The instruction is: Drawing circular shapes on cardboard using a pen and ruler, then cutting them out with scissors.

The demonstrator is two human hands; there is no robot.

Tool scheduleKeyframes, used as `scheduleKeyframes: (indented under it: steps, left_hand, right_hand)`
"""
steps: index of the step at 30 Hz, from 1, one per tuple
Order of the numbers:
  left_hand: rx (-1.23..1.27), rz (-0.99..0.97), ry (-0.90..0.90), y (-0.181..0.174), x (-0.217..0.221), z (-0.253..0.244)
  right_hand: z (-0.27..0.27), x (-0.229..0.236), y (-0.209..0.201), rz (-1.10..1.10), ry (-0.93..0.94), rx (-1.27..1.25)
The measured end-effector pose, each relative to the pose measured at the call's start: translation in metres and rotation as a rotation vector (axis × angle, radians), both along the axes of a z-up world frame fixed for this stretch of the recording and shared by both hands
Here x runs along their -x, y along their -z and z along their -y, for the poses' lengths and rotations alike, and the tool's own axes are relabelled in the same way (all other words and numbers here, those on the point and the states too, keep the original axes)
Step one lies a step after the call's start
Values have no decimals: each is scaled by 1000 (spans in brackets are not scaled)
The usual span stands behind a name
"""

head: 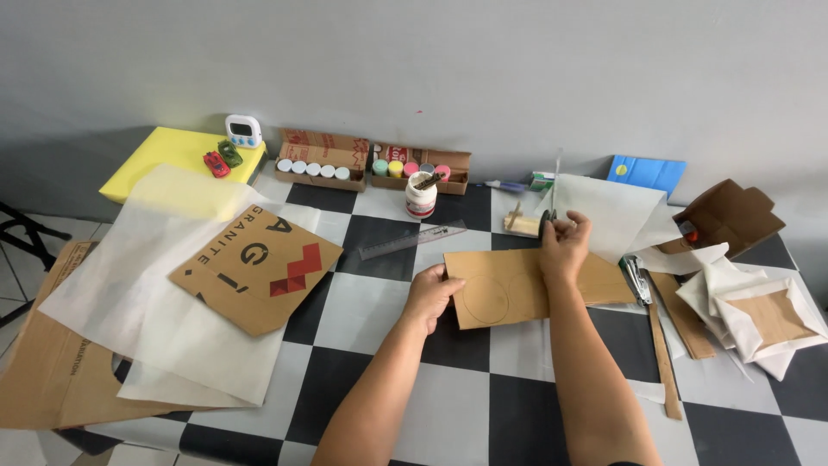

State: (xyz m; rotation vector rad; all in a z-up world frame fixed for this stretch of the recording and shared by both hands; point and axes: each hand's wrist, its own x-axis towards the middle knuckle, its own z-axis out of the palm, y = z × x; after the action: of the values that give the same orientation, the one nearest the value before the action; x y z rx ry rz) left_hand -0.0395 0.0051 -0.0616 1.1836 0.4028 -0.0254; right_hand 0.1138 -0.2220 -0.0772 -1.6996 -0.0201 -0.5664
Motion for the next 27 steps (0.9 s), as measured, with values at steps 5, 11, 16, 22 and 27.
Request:
scheduleKeyframes:
  steps: [5, 11, 16, 22, 27]
  left_hand:
    - [99, 32, -129, -17, 5, -16]
    - [84, 48, -393, -43, 26, -61]
    - [92, 57, -501, -65, 44, -75]
    - [73, 27, -530, -42, 45, -87]
    - [-7, 7, -475, -57, 53, -81]
  right_hand:
    - [4, 29, -48, -65, -95, -558]
    - [37, 51, -44, -230, -222, -464]
    - [30, 73, -46, -287, -242, -393]
    - [21, 75, -45, -285, -136, -47]
    - [28, 65, -37, -418, -53, 1006]
